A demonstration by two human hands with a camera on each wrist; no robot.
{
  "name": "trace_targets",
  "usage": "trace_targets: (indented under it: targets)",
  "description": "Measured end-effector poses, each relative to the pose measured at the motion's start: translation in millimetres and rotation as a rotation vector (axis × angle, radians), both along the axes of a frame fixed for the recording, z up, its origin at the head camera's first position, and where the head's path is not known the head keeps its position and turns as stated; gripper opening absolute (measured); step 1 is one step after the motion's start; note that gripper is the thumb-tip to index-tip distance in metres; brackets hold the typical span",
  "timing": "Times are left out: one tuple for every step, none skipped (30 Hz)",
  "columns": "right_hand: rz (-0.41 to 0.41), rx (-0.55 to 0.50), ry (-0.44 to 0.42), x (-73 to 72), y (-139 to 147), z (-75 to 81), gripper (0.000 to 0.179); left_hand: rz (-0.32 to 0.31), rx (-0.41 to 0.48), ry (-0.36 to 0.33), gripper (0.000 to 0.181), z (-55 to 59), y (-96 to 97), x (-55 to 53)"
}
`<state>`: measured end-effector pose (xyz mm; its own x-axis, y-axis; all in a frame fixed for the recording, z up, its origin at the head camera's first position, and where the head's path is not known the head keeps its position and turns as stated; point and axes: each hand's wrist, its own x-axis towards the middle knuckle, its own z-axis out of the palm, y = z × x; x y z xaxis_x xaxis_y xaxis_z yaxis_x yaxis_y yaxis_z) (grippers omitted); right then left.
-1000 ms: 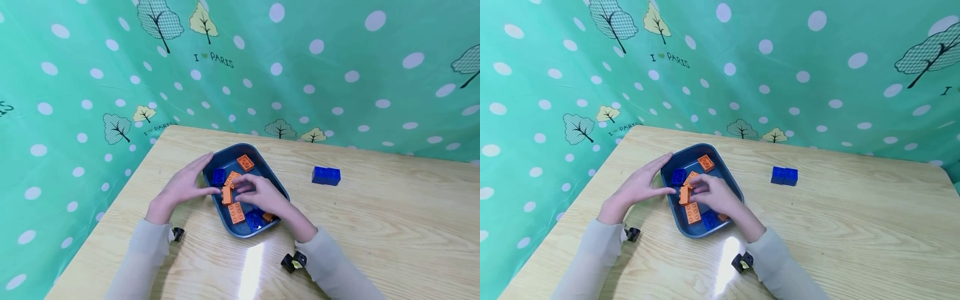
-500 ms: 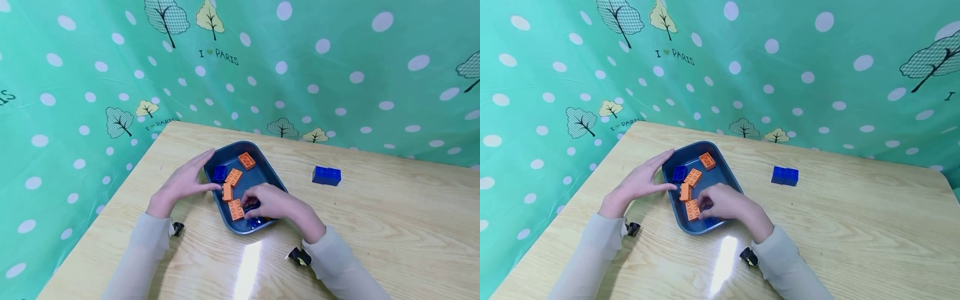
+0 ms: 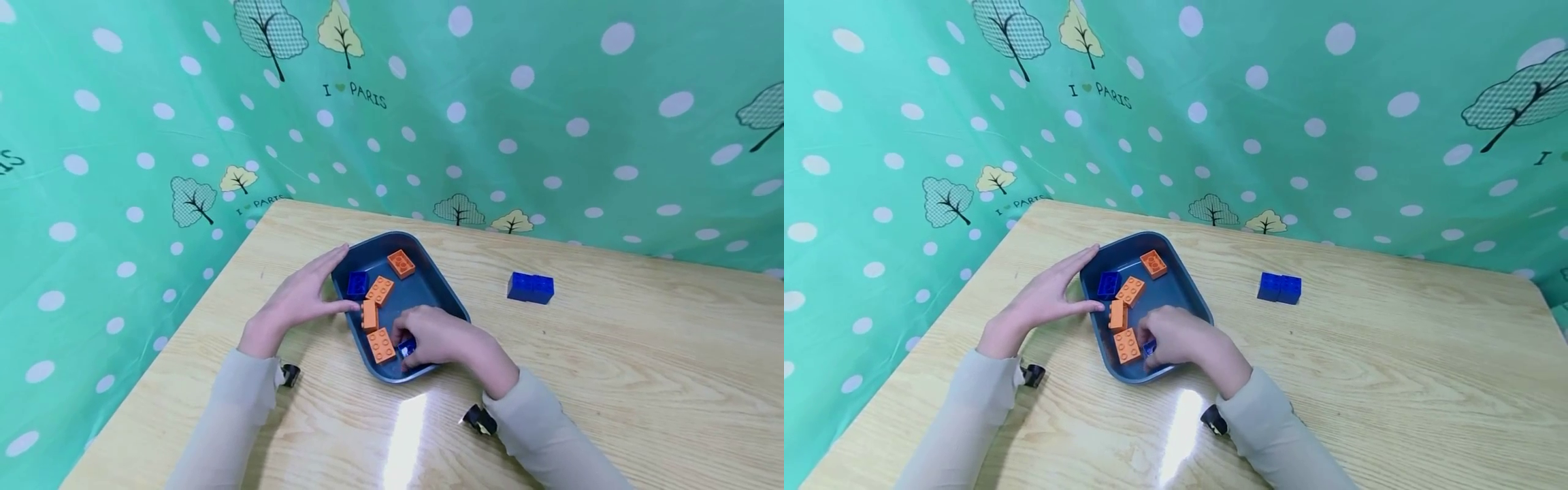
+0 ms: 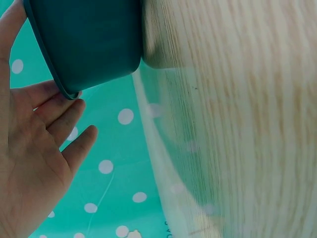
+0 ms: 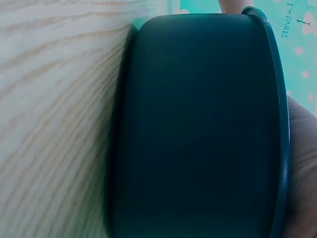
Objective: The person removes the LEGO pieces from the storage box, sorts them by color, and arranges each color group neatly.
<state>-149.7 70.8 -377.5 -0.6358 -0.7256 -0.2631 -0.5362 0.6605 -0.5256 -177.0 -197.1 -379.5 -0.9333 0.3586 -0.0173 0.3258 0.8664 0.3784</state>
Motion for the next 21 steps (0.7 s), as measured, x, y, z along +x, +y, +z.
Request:
trace_targets:
  targets:
    - [0.001,-0.008,-0.006,0.3,0.3,0.2,0.024,-0.001,0.000,0.002,0.110,-0.4,-0.2,0.1]
    - [0.002,-0.019,-0.012,0.7,0.9,0.4,0.023,-0.002,-0.001,0.002,0.110,-0.9,-0.4,0.2]
    - [0.004,-0.035,-0.018,0.9,1.7,0.2,0.022,-0.001,0.000,0.001,0.110,-1.4,-0.7,0.3]
    - [0.004,-0.052,-0.022,1.1,2.8,0.5,0.022,0.000,0.000,-0.001,0.110,-2.1,-0.9,0.4]
    - [0.002,-0.069,-0.021,1.2,3.9,0.8,0.022,0.001,0.002,-0.002,0.110,-2.7,-1.0,0.5]
    - [0.001,-0.086,-0.016,1.2,5.2,1.3,0.023,0.002,0.004,-0.003,0.110,-3.2,-1.1,0.4]
    - [-0.002,-0.104,-0.012,1.2,6.5,1.9,0.023,0.004,0.004,-0.003,0.110,-3.6,-1.2,0.3]
    - [-0.005,-0.122,-0.010,1.2,7.8,2.8,0.024,0.006,0.003,-0.003,0.111,-3.8,-1.4,0.2]
    - [-0.013,-0.136,-0.009,1.3,9.2,3.4,0.025,0.007,0.002,-0.002,0.111,-3.9,-1.7,0.1]
    - [-0.018,-0.148,-0.006,1.6,10.5,4.5,0.025,0.008,0.001,-0.001,0.111,-4.0,-1.9,0.1]
    - [-0.018,-0.157,-0.002,2.2,11.6,5.8,0.025,0.009,0.001,0.002,0.111,-4.0,-2.2,0.1]
    - [-0.017,-0.164,0.002,2.9,12.9,7.0,0.025,0.009,0.000,0.003,0.112,-4.1,-2.4,0.1]
    - [-0.018,-0.166,0.005,3.9,14.2,8.3,0.025,0.009,0.000,0.004,0.112,-4.0,-2.6,0.2]
    - [-0.021,-0.165,0.008,5.3,15.3,9.9,0.025,0.008,0.000,0.004,0.112,-4.0,-2.9,0.3]
    - [-0.025,-0.160,0.011,6.6,16.5,11.4,0.024,0.006,0.002,0.004,0.112,-3.9,-2.9,0.4]
    - [-0.029,-0.151,0.014,8.2,17.3,13.6,0.024,0.004,0.003,0.003,0.112,-3.8,-2.8,0.4]
    - [-0.034,-0.139,0.017,9.6,17.7,15.7,0.025,0.003,0.005,0.002,0.112,-3.5,-2.7,0.3]
    - [-0.041,-0.124,0.024,11.1,17.9,18.2,0.026,0.004,0.007,0.000,0.112,-3.2,-2.6,0.3]
    - [-0.046,-0.104,0.031,12.7,17.6,21.1,0.027,0.005,0.009,-0.001,0.112,-2.8,-2.5,0.3]
    - [-0.048,-0.083,0.041,14.1,16.9,24.1,0.028,0.006,0.010,-0.003,0.111,-2.5,-2.4,0.4]
    - [-0.045,-0.063,0.053,15.3,16.1,26.9,0.030,0.007,0.012,-0.004,0.111,-2.4,-2.1,0.4]
